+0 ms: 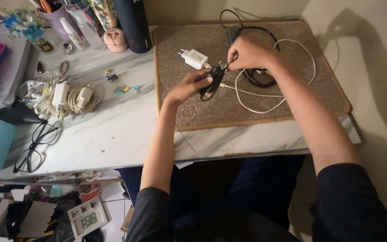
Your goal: The person organizes several power adapters and cables on a table. They coil a black cable around its adapter, then coil a white cable around its adapter, and finally untangle and coil a pair of white earphones. The items are handled one at a time and placed back on the table.
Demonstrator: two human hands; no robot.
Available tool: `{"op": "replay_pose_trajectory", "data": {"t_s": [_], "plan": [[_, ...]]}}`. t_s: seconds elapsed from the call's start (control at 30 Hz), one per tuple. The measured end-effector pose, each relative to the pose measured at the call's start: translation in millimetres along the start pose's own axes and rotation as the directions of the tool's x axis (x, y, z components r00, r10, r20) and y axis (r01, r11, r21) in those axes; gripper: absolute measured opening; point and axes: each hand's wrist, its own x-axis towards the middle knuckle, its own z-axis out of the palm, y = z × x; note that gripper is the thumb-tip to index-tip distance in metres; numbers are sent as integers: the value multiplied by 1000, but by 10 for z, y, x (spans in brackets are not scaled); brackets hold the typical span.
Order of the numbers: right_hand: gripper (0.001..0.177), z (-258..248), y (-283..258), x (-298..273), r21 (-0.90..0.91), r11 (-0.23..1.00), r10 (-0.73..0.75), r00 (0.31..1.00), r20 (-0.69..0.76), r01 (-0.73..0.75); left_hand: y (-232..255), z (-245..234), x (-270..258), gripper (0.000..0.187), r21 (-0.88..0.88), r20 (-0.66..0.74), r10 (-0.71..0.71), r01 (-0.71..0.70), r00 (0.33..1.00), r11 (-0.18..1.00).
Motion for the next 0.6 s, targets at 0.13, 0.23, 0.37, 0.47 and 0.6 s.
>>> {"op": "replay_pose_trajectory", "data": {"t_s": [0.13,0.23,0.37,0.47,0.6], "plan": [[12,-76,-244,-54,14,996,-89,993,-81,90,12,-21,-13,55,-20,12,-20,20,1000,1000],[10,-121,-348,-34,42,999,-27,998,-56,29,26,-37,-12,57,14,14,-14,14,1000,1000],[10,-285,-478,-134,-81,989,127,992,-11,-127,41,8,6,61,151,-64,-23,33,998,988],[12,-273,-543,-204,-88,983,156,985,-73,-162,-6,95,73,61,218,-149,64,-31,987,976],[12,-51,-426,-126,254,967,47,975,-217,10,-137,203,172,60,280,-385,177,-68,906,958]]}}
